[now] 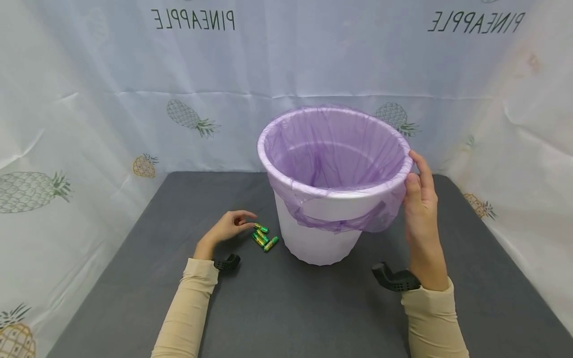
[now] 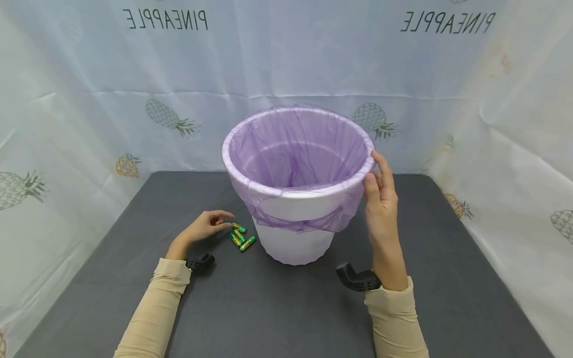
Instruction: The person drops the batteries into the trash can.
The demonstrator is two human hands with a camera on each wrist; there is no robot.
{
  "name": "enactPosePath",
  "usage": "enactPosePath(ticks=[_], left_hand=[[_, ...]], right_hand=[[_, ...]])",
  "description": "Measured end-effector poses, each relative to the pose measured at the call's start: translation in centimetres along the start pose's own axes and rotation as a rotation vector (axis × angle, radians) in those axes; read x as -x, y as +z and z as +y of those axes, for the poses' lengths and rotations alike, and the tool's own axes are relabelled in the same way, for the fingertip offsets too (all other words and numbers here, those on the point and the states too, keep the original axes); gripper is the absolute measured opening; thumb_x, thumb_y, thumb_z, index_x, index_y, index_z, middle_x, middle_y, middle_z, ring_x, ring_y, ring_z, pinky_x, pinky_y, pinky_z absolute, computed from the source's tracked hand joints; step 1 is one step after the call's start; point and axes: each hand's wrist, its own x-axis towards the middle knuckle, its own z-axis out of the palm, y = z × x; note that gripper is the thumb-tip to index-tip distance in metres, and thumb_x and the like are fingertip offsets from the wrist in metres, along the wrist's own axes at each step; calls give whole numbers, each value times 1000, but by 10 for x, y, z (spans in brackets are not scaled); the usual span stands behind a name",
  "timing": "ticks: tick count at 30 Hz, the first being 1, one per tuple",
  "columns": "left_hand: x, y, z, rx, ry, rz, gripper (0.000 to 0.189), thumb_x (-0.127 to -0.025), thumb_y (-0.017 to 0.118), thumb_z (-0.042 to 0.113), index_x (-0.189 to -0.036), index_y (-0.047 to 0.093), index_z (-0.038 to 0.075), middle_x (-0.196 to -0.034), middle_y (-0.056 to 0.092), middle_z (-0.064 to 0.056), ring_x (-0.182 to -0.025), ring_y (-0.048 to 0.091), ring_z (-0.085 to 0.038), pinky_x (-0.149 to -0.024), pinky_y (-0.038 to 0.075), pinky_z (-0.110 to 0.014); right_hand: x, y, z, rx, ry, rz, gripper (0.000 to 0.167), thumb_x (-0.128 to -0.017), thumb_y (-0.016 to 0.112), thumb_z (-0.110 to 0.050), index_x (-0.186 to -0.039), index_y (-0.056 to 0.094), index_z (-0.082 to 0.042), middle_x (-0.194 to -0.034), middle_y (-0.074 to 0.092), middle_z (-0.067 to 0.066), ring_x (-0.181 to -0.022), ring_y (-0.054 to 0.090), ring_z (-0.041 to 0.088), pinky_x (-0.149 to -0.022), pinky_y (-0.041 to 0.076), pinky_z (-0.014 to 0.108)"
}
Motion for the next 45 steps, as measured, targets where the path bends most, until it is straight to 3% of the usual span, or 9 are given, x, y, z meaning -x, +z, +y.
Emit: enactPosePath(ticks=[4, 11, 21, 29, 36, 45], left_hand=[[0, 3, -1, -19, -17, -32, 29, -93, 63, 15, -119, 65, 1, -69, 43, 2, -57, 34, -3, -59, 34, -21], [-1, 7, -1, -59, -25, -9, 28, -93, 63, 13, -118, 65, -1, -69, 44, -2, -57, 34, -3, -59, 32, -20], [-3, 8, -4, -111, -69, -17, 30, -93, 63, 17, -120, 66, 3, -66, 41, 3, -57, 34, -6, -59, 32, -21], [-4, 9, -4, -159, -65, 1, 24, -92, 65, 18, -111, 70, 3, -67, 43, 2, -58, 35, -5, -59, 31, -20], [-3, 9, -5, -179, -20, 26, 23, -93, 63, 17, -109, 70, 2, -67, 49, -3, -56, 35, -3, -58, 32, -21], [-1, 3, -1, -118, -36, 50, 24, -94, 61, 16, -112, 67, 1, -67, 46, 1, -57, 36, -5, -59, 34, -21]], right_hand=[[1, 1, -1, 15, 15, 32, 41, -100, 52, -23, -140, 48, -17, -83, 56, -6, -73, 54, 3, -67, 45, 15], [1, 2, -2, 3, 1, 16, 41, -100, 51, -23, -140, 48, -16, -79, 55, -6, -72, 53, 3, -66, 45, 15], [0, 2, -1, 0, 1, 1, 42, -100, 51, -23, -141, 47, -17, -85, 56, -5, -75, 54, 3, -69, 46, 15], [0, 1, -1, 19, 13, 1, 42, -101, 48, -20, -142, 46, -17, -100, 56, -3, -85, 54, 5, -79, 47, 17], [1, 2, -2, -3, 3, 11, 43, -100, 52, -23, -142, 46, -16, -87, 56, -5, -77, 54, 4, -71, 46, 16], [0, 3, -3, 1, 5, 9, 42, -99, 53, -24, -141, 47, -16, -80, 54, -6, -74, 52, 4, -68, 44, 15]])
